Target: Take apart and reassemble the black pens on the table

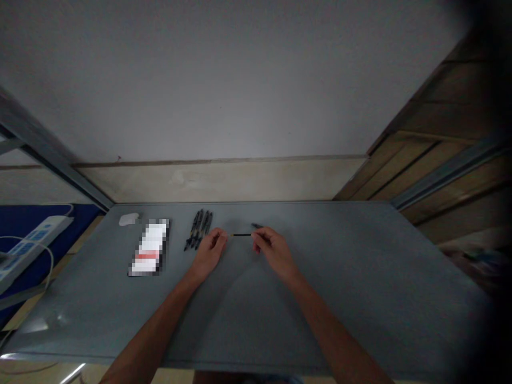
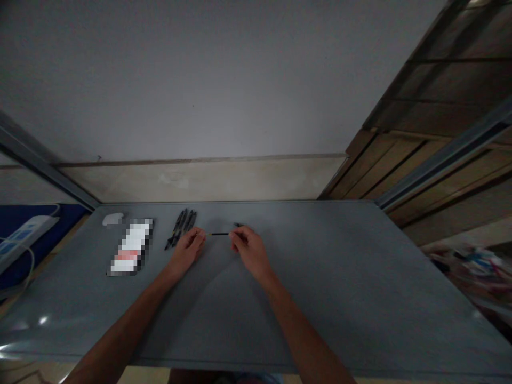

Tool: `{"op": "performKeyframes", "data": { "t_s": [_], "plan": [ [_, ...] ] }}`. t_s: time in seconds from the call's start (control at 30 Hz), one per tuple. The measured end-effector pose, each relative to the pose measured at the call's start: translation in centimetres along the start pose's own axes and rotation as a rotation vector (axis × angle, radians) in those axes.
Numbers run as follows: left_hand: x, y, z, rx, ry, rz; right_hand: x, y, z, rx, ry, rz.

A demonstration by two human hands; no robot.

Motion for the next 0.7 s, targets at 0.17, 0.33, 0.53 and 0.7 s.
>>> {"op": "performKeyframes", "data": {
  "t_s": [0.17,0.33,0.53,0.7],
  "plan": [
    [-0.1,0.5,0.2,0.066,0.013,-0.064,-0.7,0.4,0.1,0.071,0.091,0.094],
    [0.0,1.1,0.6,0.096,0.009,-0.178,-0.5,0.7,0.1,0.071,0.028,0.117],
    [0.1,0.9,0.4,0.083,-0.007,-0.108,-0.2,0.4,-0.1,-0.006,-0.021,0.085],
    [-0.3,0.4,0.1,0.067,0.044,-0.197,-0.3,0.1,0.1,0.009,-0.015,0.112]
  ]
}}
Point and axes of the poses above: each hand's wrist, its own z-axis away from the middle knuckle, its own x-axis out of the palm, y = z × x, the point moved 3 cm from there along -z, towards the middle knuckle, and after that the axes turned 12 degrees about -y, right-handed, at the moved point
